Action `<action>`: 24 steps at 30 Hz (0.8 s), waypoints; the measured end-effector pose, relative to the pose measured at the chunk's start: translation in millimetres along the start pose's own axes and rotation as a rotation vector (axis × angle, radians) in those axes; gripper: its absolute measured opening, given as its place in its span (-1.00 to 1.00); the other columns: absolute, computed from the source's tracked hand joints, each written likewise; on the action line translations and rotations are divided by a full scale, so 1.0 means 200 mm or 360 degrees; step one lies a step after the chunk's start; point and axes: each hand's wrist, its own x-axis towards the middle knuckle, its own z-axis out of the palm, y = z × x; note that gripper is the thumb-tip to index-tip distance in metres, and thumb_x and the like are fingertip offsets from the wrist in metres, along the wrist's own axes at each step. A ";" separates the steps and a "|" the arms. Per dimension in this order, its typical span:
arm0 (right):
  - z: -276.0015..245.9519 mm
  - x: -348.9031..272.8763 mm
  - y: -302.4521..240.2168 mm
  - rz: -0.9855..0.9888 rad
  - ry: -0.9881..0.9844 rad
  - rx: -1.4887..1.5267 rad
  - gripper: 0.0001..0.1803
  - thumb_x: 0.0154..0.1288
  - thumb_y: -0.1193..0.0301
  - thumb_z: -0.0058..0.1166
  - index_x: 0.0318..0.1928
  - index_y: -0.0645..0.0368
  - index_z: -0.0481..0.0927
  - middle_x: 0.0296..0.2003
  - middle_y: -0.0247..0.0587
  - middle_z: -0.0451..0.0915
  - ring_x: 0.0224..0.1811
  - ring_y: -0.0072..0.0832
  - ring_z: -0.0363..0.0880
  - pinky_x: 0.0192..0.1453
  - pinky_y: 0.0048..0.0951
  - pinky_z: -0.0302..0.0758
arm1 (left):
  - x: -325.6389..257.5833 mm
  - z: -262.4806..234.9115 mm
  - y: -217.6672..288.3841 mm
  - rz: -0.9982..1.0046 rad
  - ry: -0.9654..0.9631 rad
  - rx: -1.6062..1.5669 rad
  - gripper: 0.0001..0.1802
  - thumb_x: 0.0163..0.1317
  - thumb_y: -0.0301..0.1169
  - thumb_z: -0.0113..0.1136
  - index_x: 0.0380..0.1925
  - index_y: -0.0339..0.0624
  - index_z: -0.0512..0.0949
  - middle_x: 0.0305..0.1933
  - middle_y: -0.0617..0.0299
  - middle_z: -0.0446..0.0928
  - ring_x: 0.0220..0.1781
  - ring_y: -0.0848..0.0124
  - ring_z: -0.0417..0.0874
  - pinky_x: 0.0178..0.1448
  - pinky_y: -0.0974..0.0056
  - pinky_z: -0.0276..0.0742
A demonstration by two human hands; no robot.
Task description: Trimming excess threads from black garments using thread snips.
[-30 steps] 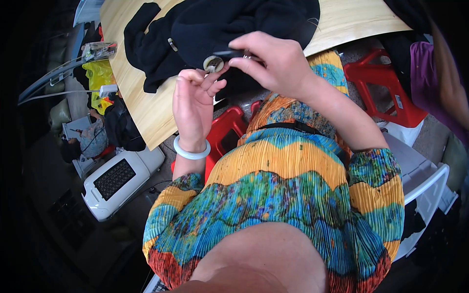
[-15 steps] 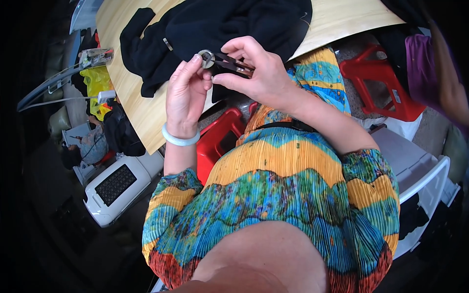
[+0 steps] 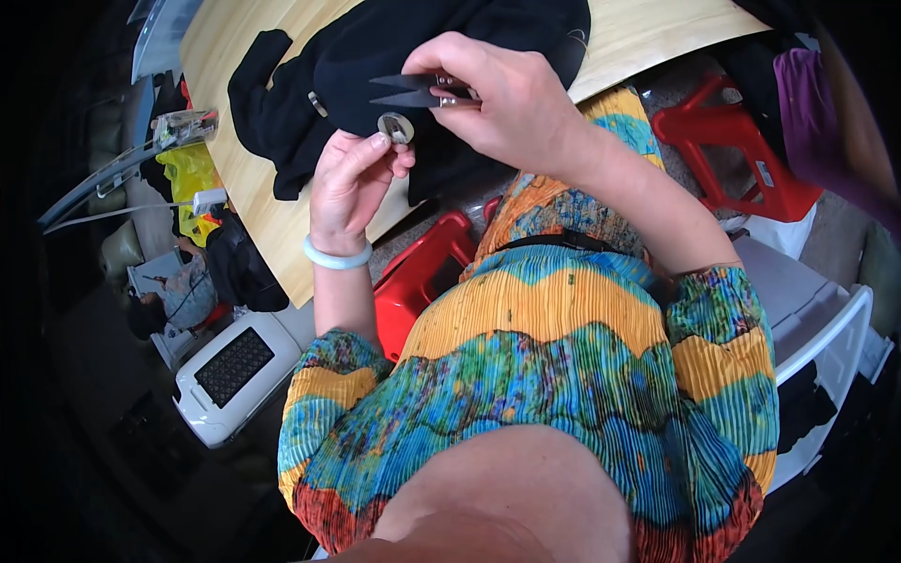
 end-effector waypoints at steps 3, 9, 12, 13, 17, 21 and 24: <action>-0.03 0.02 -0.03 0.0219 0.0211 0.0092 -0.79 0.05 0.58 0.06 -0.25 0.24 0.41 -0.47 -0.36 0.44 -0.49 -0.70 0.42 -0.41 -0.70 0.38 | 0.00 0.02 -0.04 0.0123 -0.0103 -0.0071 -0.85 0.12 -0.55 0.01 -0.32 -0.42 0.48 -0.40 0.03 0.52 -0.38 0.37 0.55 -0.30 0.41 0.47; -0.05 -0.09 -0.07 0.0552 0.0247 0.0745 -0.79 0.14 0.52 0.02 -0.19 0.26 0.38 -0.49 -0.42 0.39 -0.48 -0.76 0.35 -0.40 -0.73 0.32 | 0.01 0.01 -0.08 0.0351 -0.0118 -0.0188 -0.82 0.13 -0.55 0.01 -0.24 -0.36 0.44 -0.31 0.02 0.50 -0.32 0.33 0.55 -0.25 0.36 0.49; -0.05 -0.17 -0.10 0.0626 -0.0097 0.0654 -0.77 0.17 0.47 0.01 -0.17 0.27 0.36 -0.51 -0.41 0.39 -0.51 -0.76 0.30 -0.43 -0.73 0.29 | 0.02 0.03 -0.11 0.0442 -0.0174 -0.0299 -0.80 0.13 -0.53 0.01 -0.24 -0.37 0.44 -0.32 0.00 0.50 -0.33 0.32 0.54 -0.24 0.34 0.49; -0.04 -0.17 -0.11 0.0650 -0.0180 0.0686 -0.76 0.17 0.47 0.02 -0.17 0.27 0.36 -0.51 -0.39 0.41 -0.52 -0.76 0.30 -0.44 -0.73 0.28 | 0.02 0.04 -0.10 0.0434 -0.0172 -0.0298 -0.80 0.13 -0.53 0.01 -0.24 -0.37 0.44 -0.32 0.00 0.50 -0.33 0.32 0.54 -0.24 0.34 0.49; -0.02 -0.17 -0.08 0.0673 -0.0206 0.0619 -0.80 0.13 0.46 0.05 -0.23 0.26 0.41 -0.55 -0.37 0.45 -0.54 -0.74 0.36 -0.48 -0.71 0.29 | 0.02 0.05 -0.11 0.0462 -0.0165 -0.0284 -0.78 0.12 -0.51 0.02 -0.22 -0.40 0.43 -0.35 -0.03 0.50 -0.34 0.30 0.54 -0.23 0.30 0.48; -0.01 -0.16 -0.09 0.0681 -0.0204 0.0601 -0.81 0.12 0.47 0.05 -0.25 0.26 0.42 -0.56 -0.37 0.47 -0.56 -0.72 0.40 -0.50 -0.71 0.31 | 0.01 0.06 -0.12 0.0451 -0.0192 -0.0311 -0.76 0.11 -0.50 0.04 -0.21 -0.40 0.43 -0.35 -0.06 0.51 -0.33 0.25 0.55 -0.23 0.28 0.48; 0.00 -0.15 -0.09 0.0630 -0.0189 0.0616 -0.81 0.13 0.46 0.04 -0.25 0.26 0.43 -0.54 -0.34 0.50 -0.56 -0.69 0.44 -0.49 -0.69 0.34 | 0.01 0.06 -0.12 0.0455 -0.0184 -0.0353 -0.76 0.11 -0.50 0.05 -0.22 -0.40 0.44 -0.34 -0.08 0.51 -0.32 0.23 0.55 -0.22 0.27 0.48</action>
